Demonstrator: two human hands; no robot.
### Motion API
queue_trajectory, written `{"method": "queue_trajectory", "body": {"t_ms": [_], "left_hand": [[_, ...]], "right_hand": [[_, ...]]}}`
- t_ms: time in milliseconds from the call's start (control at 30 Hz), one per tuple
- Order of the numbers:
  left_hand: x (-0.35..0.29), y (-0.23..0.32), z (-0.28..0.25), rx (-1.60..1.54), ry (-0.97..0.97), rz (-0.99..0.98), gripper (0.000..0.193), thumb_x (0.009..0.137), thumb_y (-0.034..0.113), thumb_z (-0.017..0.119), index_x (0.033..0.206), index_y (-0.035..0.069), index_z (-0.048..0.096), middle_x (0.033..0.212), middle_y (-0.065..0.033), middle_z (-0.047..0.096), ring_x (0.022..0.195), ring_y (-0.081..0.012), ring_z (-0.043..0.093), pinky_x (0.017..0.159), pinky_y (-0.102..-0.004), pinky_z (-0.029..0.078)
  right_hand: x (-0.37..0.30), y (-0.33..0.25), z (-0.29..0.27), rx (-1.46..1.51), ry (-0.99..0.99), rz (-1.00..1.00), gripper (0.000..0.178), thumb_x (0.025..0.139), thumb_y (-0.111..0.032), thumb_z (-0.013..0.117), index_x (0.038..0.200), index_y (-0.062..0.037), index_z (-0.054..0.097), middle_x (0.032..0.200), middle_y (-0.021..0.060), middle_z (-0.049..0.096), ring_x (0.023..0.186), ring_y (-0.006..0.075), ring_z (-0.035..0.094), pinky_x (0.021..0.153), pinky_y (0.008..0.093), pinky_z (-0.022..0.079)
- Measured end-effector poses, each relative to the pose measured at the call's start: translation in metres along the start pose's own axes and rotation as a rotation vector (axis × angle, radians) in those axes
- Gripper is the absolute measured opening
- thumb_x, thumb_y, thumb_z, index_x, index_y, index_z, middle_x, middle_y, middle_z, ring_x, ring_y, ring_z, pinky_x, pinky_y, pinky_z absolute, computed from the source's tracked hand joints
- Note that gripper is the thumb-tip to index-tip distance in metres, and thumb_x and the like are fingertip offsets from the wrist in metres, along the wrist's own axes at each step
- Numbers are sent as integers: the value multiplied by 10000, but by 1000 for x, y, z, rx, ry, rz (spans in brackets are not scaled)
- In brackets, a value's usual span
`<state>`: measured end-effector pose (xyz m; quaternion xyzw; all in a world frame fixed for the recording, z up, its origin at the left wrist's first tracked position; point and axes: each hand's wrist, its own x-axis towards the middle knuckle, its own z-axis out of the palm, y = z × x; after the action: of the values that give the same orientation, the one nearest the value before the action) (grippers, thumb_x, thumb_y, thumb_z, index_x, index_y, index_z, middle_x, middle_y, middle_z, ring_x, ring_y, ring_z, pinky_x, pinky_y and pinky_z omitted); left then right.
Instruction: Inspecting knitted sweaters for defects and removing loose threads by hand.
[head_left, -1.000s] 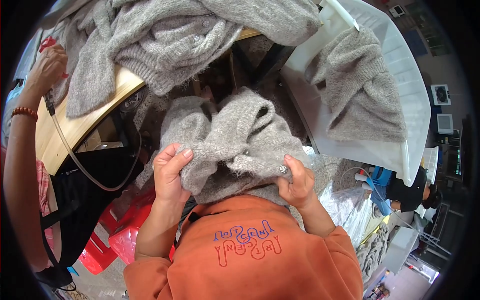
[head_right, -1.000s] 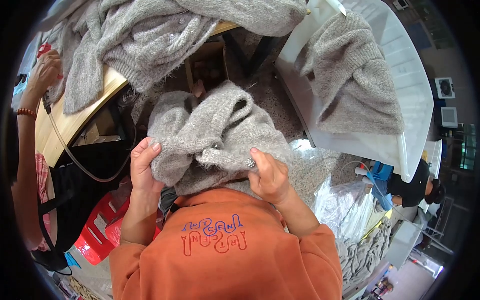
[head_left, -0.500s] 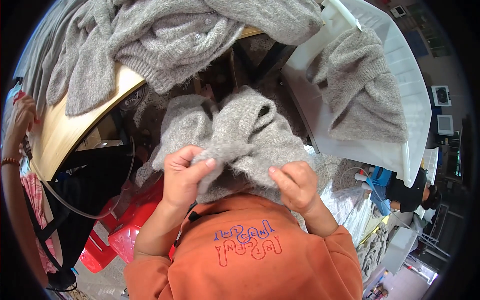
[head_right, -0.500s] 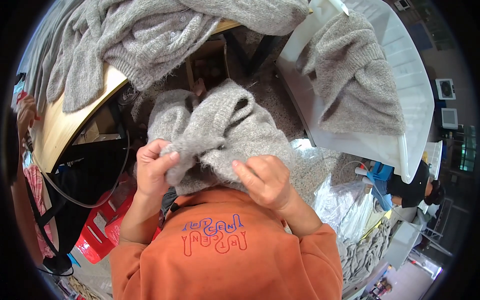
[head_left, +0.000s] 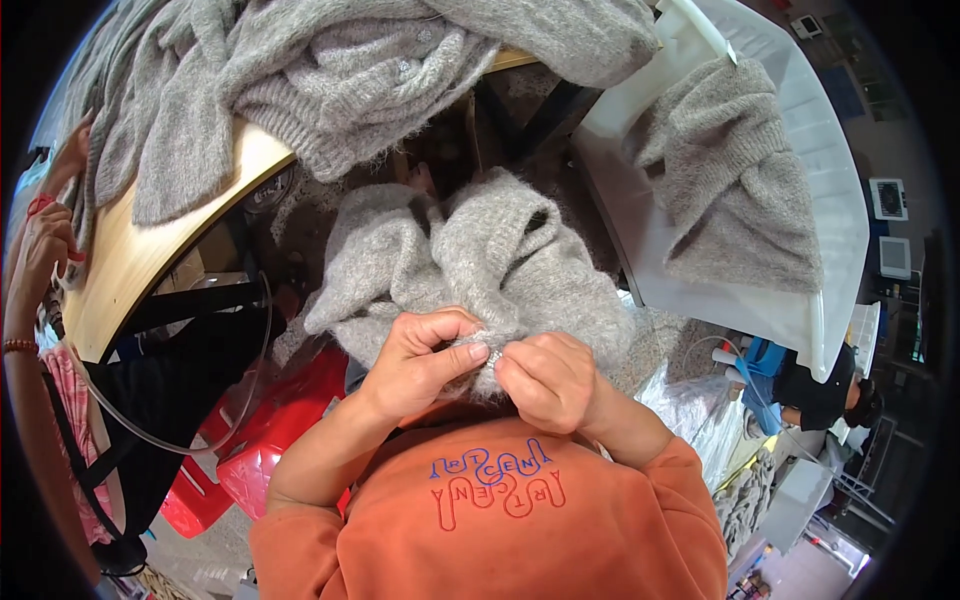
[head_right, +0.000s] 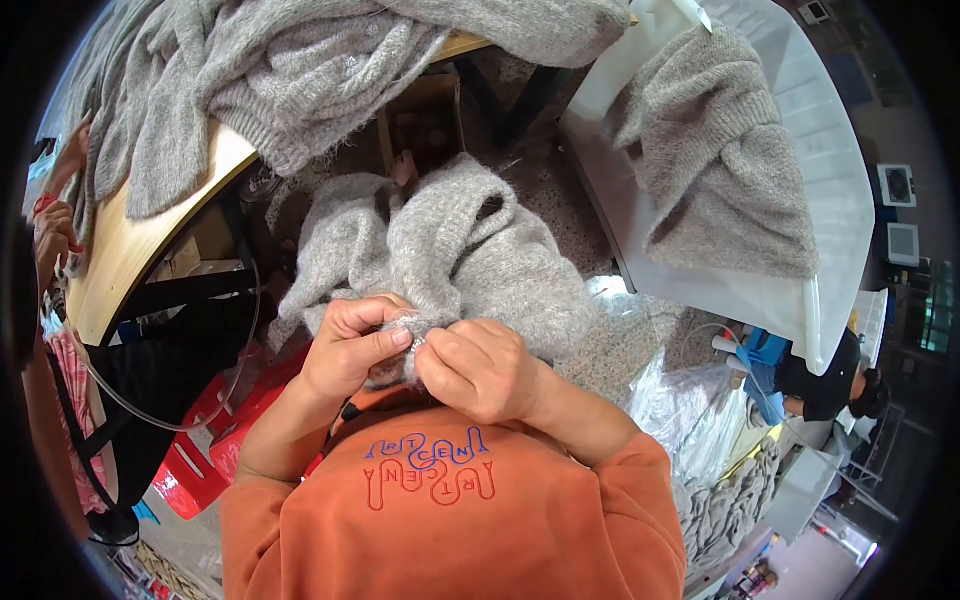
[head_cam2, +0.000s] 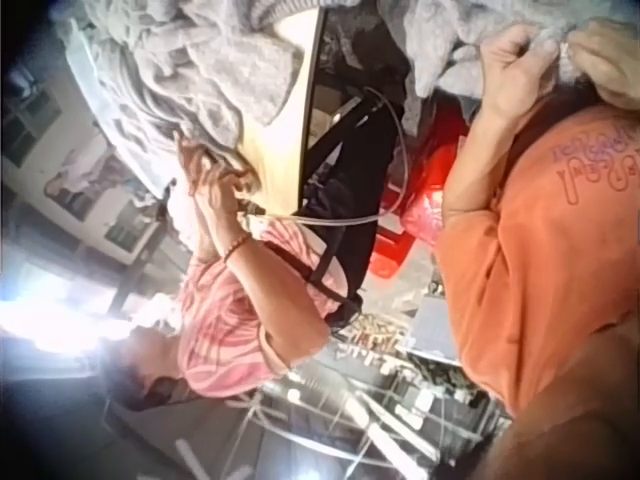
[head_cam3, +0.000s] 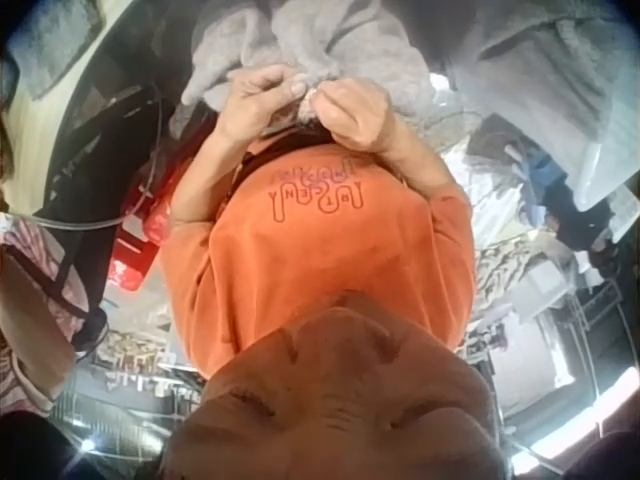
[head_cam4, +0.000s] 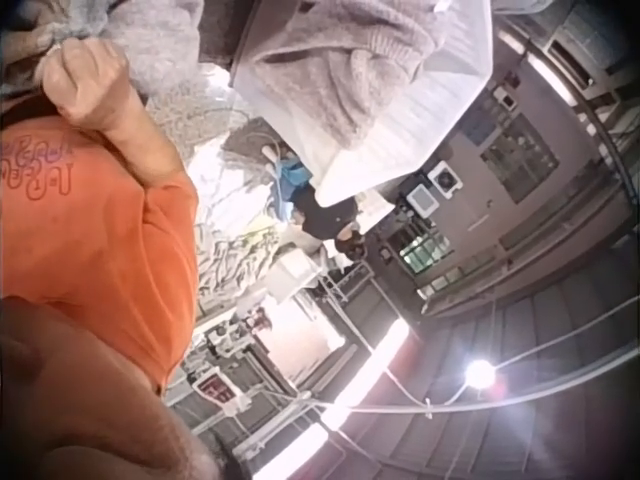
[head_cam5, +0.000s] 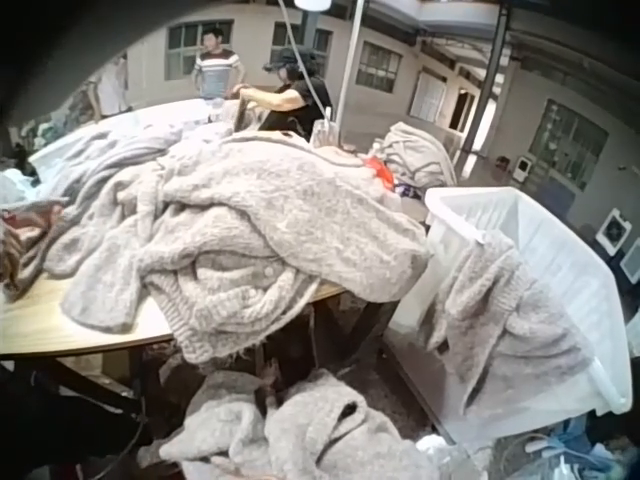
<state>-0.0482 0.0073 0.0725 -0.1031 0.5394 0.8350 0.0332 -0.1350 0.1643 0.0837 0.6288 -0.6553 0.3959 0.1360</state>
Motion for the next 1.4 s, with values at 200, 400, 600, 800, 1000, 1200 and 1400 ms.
{"method": "queue_trajectory", "body": {"t_ms": [200, 400, 600, 800, 1000, 1200, 1400], "left_hand": [[-4, 9, 0, -109, 52, -174, 46, 788, 17, 610, 811, -10, 638, 691, 0, 603, 604, -32, 493, 508, -180, 378], [-6, -3, -2, -184, 61, -126, 51, 796, -1, 606, 831, -31, 628, 710, 7, 597, 642, -27, 495, 549, -179, 405], [-7, 1, 2, -128, 75, -168, 60, 808, 26, 608, 762, -13, 605, 707, 15, 579, 620, -27, 473, 524, -182, 383], [-8, 8, 1, -270, 5, -206, 52, 819, 34, 605, 802, -15, 604, 707, 13, 576, 616, -28, 472, 523, -189, 391], [-11, 2, 1, -78, 71, -94, 49, 811, 24, 613, 833, -20, 618, 729, 7, 594, 658, -37, 510, 555, -192, 417], [-14, -8, -4, 322, 162, 117, 113, 746, -18, 636, 859, -18, 634, 722, -42, 629, 639, -70, 549, 567, -210, 438], [-16, -5, 0, 635, 244, 412, 170, 670, -86, 644, 822, -13, 630, 702, -106, 616, 620, -186, 604, 544, -259, 470]], "right_hand": [[-4, 3, 8, -36, 22, 10, 199, 625, -39, 610, 802, -3, 528, 739, 80, 536, 546, 155, 515, 431, 245, 400], [-6, 2, 8, -18, 58, -9, 211, 626, -39, 614, 815, 2, 529, 758, 98, 551, 556, 161, 528, 429, 251, 400], [-8, 0, 7, 12, 62, -34, 248, 621, -4, 622, 850, 16, 529, 782, 123, 566, 563, 179, 545, 425, 257, 412], [-5, -4, 7, 34, 48, -64, 241, 620, 7, 627, 844, 15, 541, 784, 113, 572, 561, 182, 547, 427, 254, 409], [-3, 0, 7, -3, -34, 8, 211, 613, -15, 634, 806, -2, 550, 772, 94, 566, 564, 180, 545, 439, 250, 404], [3, 9, 15, 191, -57, 188, 131, 633, -2, 602, 756, -2, 555, 891, 146, 582, 695, 263, 613, 550, 331, 506], [-4, 9, 17, 296, -58, 294, 212, 609, 48, 584, 813, 0, 550, 821, 147, 581, 666, 272, 598, 531, 341, 487]]}}
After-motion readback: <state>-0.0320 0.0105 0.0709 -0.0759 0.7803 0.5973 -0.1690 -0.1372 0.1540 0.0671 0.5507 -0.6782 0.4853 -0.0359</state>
